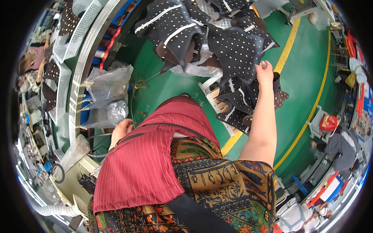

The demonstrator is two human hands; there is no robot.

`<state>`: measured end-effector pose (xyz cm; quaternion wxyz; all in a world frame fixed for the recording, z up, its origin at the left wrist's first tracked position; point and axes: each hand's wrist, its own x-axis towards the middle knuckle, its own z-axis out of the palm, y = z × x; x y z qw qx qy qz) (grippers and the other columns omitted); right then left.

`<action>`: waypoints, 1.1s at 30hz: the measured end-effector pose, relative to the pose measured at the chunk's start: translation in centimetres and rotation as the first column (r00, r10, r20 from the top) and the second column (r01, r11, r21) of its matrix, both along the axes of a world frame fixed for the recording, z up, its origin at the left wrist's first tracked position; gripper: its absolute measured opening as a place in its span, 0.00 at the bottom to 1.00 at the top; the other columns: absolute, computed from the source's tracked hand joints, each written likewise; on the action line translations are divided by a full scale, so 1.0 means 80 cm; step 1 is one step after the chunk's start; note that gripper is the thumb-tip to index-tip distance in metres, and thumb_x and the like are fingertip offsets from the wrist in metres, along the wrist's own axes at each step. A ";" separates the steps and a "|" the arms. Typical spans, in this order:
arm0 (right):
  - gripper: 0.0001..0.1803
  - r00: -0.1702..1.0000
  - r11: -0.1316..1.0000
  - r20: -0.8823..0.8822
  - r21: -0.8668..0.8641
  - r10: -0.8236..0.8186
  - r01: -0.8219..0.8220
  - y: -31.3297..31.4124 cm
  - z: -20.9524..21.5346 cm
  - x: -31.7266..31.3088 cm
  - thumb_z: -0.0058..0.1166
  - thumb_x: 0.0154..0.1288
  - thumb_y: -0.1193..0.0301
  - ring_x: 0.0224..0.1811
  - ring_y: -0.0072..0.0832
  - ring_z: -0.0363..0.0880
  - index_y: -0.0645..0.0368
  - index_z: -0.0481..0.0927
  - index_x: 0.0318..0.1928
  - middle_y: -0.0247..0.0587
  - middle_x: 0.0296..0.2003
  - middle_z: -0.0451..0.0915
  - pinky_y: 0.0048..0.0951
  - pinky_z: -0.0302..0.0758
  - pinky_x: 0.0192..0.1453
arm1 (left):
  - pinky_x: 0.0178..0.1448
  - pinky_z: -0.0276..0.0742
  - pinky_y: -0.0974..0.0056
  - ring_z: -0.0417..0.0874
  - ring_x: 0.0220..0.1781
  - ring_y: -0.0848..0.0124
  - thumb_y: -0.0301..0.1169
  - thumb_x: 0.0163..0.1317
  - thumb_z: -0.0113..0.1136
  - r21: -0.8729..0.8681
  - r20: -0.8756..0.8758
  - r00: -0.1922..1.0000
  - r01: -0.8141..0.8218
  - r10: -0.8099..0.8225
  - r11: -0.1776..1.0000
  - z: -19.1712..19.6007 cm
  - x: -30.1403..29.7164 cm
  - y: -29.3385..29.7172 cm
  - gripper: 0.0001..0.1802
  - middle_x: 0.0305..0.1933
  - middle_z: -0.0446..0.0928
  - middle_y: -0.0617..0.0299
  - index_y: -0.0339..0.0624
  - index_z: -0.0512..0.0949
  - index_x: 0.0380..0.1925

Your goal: The person uses a hot glue gun to attach white strips to black fabric pieces with gold studs. They repeatedly pick up fabric pieces, apply glue to the edges, press the strips into place, and then place the finished items into a white basket.

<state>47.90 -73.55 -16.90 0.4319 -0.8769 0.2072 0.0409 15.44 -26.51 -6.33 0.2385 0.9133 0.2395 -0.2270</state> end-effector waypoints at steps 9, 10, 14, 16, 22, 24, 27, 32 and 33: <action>0.10 0.805 0.733 0.121 0.352 0.581 -0.582 0.167 0.095 -0.016 0.48 0.69 0.65 0.22 0.15 0.64 0.58 0.78 0.37 0.27 0.21 0.70 0.18 0.61 0.27 | 0.48 0.76 0.53 0.80 0.44 0.54 0.34 0.60 0.54 0.127 0.257 0.933 -0.290 0.250 0.949 0.004 -0.099 0.035 0.11 0.40 0.80 0.53 0.44 0.78 0.40; 0.11 0.713 0.652 0.126 0.320 0.690 -0.688 0.202 0.106 -0.024 0.45 0.71 0.65 0.21 0.15 0.63 0.58 0.76 0.34 0.27 0.20 0.68 0.18 0.59 0.26 | 0.47 0.76 0.53 0.80 0.42 0.54 0.35 0.60 0.54 0.168 0.212 0.932 -0.332 0.295 0.928 0.004 -0.114 0.035 0.10 0.37 0.79 0.53 0.43 0.78 0.37; 0.11 0.424 0.394 0.084 0.240 0.902 -0.887 0.328 0.143 -0.072 0.44 0.71 0.67 0.21 0.13 0.64 0.57 0.75 0.33 0.26 0.20 0.69 0.16 0.59 0.24 | 0.43 0.75 0.52 0.80 0.38 0.55 0.37 0.61 0.54 0.188 0.495 0.756 -0.574 0.427 0.797 0.028 -0.172 0.040 0.10 0.32 0.78 0.55 0.43 0.76 0.30; 0.08 0.252 0.227 0.106 0.203 0.962 -0.953 0.383 0.147 -0.092 0.46 0.70 0.69 0.23 0.13 0.65 0.58 0.75 0.34 0.26 0.21 0.70 0.15 0.63 0.26 | 0.41 0.75 0.52 0.80 0.37 0.55 0.37 0.61 0.54 0.202 0.594 0.639 -0.706 0.488 0.678 0.030 -0.212 0.039 0.10 0.30 0.77 0.55 0.43 0.76 0.29; 0.09 -0.192 -0.199 0.054 0.197 0.980 -0.960 0.541 0.178 -0.210 0.47 0.69 0.75 0.29 0.15 0.70 0.61 0.76 0.46 0.29 0.29 0.73 0.17 0.71 0.35 | 0.50 0.74 0.55 0.78 0.44 0.54 0.34 0.60 0.56 0.128 0.758 0.149 -0.989 0.635 0.079 0.055 -0.394 0.014 0.09 0.39 0.77 0.54 0.43 0.77 0.37; 0.10 -0.311 -0.315 0.051 0.198 0.949 -0.928 0.579 0.184 -0.262 0.47 0.68 0.76 0.31 0.15 0.71 0.63 0.75 0.47 0.30 0.30 0.74 0.18 0.72 0.36 | 0.55 0.72 0.55 0.76 0.50 0.54 0.34 0.60 0.57 0.138 0.731 0.010 -0.981 0.682 -0.134 0.054 -0.460 -0.003 0.12 0.45 0.77 0.52 0.42 0.77 0.41; 0.10 -0.496 -0.493 0.026 0.175 0.868 -0.853 0.632 0.192 -0.342 0.48 0.67 0.77 0.32 0.16 0.71 0.65 0.75 0.48 0.31 0.31 0.75 0.19 0.71 0.37 | 0.60 0.69 0.54 0.73 0.56 0.53 0.33 0.58 0.58 0.213 0.679 -0.177 -0.881 0.713 -0.422 0.047 -0.552 -0.047 0.17 0.52 0.74 0.50 0.41 0.74 0.48; 0.11 -0.689 -0.683 0.009 0.145 0.724 -0.716 0.694 0.198 -0.459 0.48 0.67 0.77 0.32 0.18 0.71 0.66 0.74 0.48 0.32 0.31 0.75 0.20 0.70 0.38 | 0.64 0.67 0.55 0.70 0.60 0.53 0.33 0.56 0.61 0.395 0.585 -0.445 -0.573 0.678 -0.718 0.034 -0.652 -0.131 0.25 0.56 0.72 0.50 0.41 0.70 0.55; 0.11 -0.713 -0.708 0.007 0.132 0.701 -0.694 0.702 0.199 -0.481 0.48 0.67 0.77 0.32 0.18 0.71 0.66 0.74 0.48 0.32 0.31 0.75 0.20 0.70 0.38 | 0.64 0.66 0.55 0.70 0.60 0.53 0.33 0.56 0.61 0.383 0.571 -0.499 -0.541 0.652 -0.749 0.027 -0.667 -0.146 0.26 0.56 0.72 0.50 0.41 0.69 0.56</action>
